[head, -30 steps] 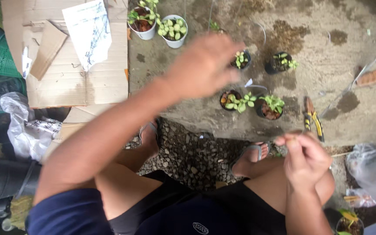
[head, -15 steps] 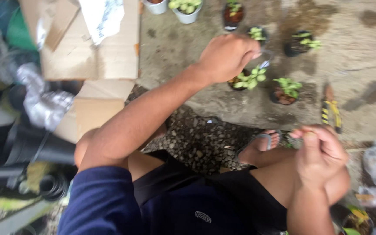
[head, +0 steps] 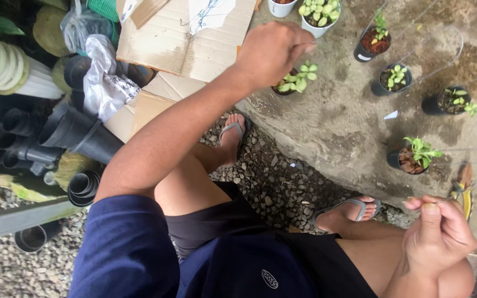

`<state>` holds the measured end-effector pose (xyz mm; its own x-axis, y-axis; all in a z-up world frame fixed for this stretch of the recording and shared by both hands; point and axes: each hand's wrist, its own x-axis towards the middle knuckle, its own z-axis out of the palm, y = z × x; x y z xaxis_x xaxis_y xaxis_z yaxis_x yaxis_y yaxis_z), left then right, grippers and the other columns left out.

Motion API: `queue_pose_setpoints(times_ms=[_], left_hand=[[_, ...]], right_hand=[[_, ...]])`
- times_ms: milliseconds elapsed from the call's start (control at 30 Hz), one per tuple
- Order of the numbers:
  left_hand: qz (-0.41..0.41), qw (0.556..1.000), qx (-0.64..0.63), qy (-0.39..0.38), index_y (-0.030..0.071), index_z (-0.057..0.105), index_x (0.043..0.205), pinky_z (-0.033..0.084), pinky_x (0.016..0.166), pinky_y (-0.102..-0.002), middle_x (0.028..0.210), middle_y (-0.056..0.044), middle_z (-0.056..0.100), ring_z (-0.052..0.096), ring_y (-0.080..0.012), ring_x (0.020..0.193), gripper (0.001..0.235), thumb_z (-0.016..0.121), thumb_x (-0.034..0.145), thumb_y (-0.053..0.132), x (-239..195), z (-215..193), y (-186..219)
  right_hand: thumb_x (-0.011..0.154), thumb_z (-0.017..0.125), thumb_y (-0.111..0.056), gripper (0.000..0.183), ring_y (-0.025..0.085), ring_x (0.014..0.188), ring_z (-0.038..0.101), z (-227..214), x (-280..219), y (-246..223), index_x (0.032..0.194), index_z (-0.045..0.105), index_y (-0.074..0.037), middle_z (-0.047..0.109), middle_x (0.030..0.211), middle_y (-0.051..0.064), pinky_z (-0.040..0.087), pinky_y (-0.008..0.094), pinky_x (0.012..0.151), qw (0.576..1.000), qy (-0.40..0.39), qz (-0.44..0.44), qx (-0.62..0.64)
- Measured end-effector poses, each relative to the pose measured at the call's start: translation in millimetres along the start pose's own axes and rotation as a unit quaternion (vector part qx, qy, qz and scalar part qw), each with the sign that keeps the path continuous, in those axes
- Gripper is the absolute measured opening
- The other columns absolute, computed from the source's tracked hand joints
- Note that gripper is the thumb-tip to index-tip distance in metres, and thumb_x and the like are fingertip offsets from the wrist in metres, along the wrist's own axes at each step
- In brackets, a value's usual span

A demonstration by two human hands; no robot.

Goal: The person sits on the ground and assembles wire hangers for potted plants. They bend and twist metal wire by hand, then use pliers to cut and secure the wire, creating hooks and loops for hanging the pots.

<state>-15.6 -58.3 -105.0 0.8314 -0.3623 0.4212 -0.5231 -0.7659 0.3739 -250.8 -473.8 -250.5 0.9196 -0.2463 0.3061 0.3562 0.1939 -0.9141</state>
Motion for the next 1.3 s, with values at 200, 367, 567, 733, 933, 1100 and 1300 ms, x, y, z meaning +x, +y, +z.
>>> queue_pose_setpoints(times_ms=[200, 367, 567, 733, 933, 1100, 1300], left_hand=[[-0.029, 0.999, 0.026, 0.037, 0.012, 0.08, 0.094, 0.061, 0.074, -0.039, 0.093, -0.006, 0.079, 0.076, -0.0212, 0.076, 0.013, 0.071, 0.1, 0.019, -13, -8, -35], [-0.069, 0.996, 0.047, 0.044, 0.012, 0.082, 0.095, 0.059, 0.074, -0.043, 0.092, -0.009, 0.078, 0.074, -0.0286, 0.08, 0.012, 0.073, 0.097, 0.019, -24, -12, -47], [-0.093, 0.993, 0.024, 0.062, 0.012, 0.081, 0.097, 0.058, 0.072, -0.043, 0.095, -0.011, 0.077, 0.074, -0.0291, 0.076, 0.012, 0.072, 0.096, 0.02, -23, -12, -49], [-0.076, 0.992, 0.048, 0.088, 0.012, 0.082, 0.096, 0.058, 0.071, -0.045, 0.091, -0.011, 0.078, 0.074, -0.0315, 0.077, 0.011, 0.075, 0.094, 0.02, -22, -11, -60], [-0.121, 0.99, 0.017, 0.067, 0.012, 0.081, 0.097, 0.059, 0.071, -0.042, 0.092, -0.011, 0.077, 0.075, -0.027, 0.074, 0.011, 0.072, 0.096, 0.018, -21, 1, -64], [-0.089, 0.991, 0.022, 0.093, 0.009, 0.078, 0.11, 0.059, 0.079, -0.044, 0.095, -0.012, 0.077, 0.074, -0.0287, 0.085, 0.018, 0.078, 0.093, 0.015, -29, 8, -63], [-0.002, 0.983, 0.061, 0.174, -0.001, 0.06, 0.138, 0.05, 0.105, -0.048, 0.125, -0.022, 0.065, 0.06, -0.0364, 0.12, 0.058, 0.081, 0.088, 0.019, -31, -8, -36]], right_hand=[[0.118, 0.062, 0.011, 0.002, 0.021, 0.088, 0.065, 20, 8, -2, 0.119, 0.064, 0.011, 0.067, 0.108, 0.018, 0.058, 0.035, 0.088, 0.999, -0.028, 0.009, -0.021], [0.116, 0.064, 0.01, 0.005, 0.022, 0.091, 0.069, 41, 15, -8, 0.12, 0.067, 0.011, 0.069, 0.109, 0.018, 0.061, 0.035, 0.091, 0.999, -0.03, 0.012, -0.014], [0.113, 0.063, 0.011, 0.006, 0.021, 0.091, 0.069, 52, 12, -16, 0.118, 0.066, 0.011, 0.07, 0.108, 0.018, 0.06, 0.032, 0.089, 0.998, -0.03, 0.019, -0.052], [0.113, 0.063, 0.01, 0.005, 0.02, 0.091, 0.07, 52, 7, -17, 0.116, 0.066, 0.011, 0.07, 0.108, 0.017, 0.059, 0.031, 0.089, 0.997, -0.036, 0.024, -0.07], [0.111, 0.063, 0.009, 0.006, 0.019, 0.091, 0.07, 56, 6, -15, 0.116, 0.067, 0.009, 0.07, 0.108, 0.017, 0.059, 0.03, 0.088, 0.995, -0.045, 0.038, -0.074], [0.11, 0.064, 0.006, 0.006, 0.017, 0.089, 0.069, 71, 7, -21, 0.113, 0.068, 0.008, 0.07, 0.104, 0.015, 0.058, 0.027, 0.086, 0.99, -0.069, 0.048, -0.111], [0.106, 0.064, 0.001, 0.01, 0.014, 0.088, 0.069, 99, 10, -31, 0.113, 0.071, 0.005, 0.071, 0.1, 0.011, 0.058, 0.026, 0.083, 0.981, -0.087, 0.1, -0.14]])
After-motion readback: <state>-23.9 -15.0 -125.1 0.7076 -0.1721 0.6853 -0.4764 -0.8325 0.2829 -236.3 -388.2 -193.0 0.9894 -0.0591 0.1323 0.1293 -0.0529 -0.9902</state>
